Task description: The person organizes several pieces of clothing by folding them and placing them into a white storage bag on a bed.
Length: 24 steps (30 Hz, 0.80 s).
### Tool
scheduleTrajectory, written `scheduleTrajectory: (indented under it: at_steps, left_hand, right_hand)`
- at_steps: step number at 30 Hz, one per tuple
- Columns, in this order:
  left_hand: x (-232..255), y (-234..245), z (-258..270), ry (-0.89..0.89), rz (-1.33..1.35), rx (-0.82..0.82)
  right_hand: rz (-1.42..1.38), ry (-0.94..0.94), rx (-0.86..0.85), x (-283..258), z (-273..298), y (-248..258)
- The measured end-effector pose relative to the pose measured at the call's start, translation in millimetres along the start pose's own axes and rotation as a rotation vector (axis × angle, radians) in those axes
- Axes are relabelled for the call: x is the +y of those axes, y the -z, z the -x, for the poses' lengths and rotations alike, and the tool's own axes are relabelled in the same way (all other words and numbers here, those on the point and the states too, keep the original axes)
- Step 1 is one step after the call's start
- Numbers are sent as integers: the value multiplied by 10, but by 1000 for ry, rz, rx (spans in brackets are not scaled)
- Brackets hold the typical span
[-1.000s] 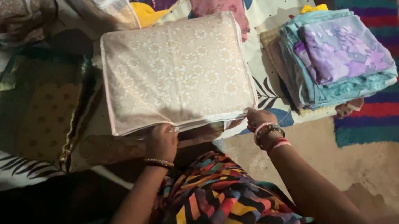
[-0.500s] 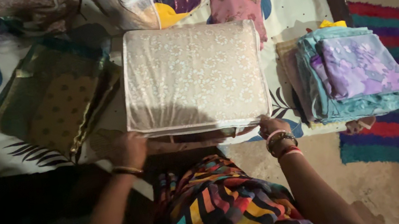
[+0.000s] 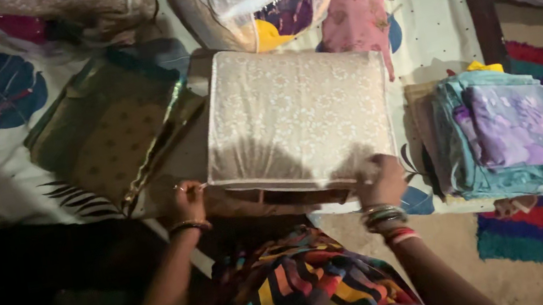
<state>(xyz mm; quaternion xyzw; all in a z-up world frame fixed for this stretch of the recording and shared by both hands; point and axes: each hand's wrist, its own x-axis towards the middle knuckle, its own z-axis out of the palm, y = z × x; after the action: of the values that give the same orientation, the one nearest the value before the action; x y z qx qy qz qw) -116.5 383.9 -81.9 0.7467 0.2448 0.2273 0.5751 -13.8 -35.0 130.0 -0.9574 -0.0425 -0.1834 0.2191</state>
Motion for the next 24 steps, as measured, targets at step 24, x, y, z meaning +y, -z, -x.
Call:
scheduleTrajectory:
  at_steps: [24]
  left_hand:
    - [-304,-260,-302,219,-183,-582]
  right_hand:
    - [-157,1069,-675,-1663,59,-2208]
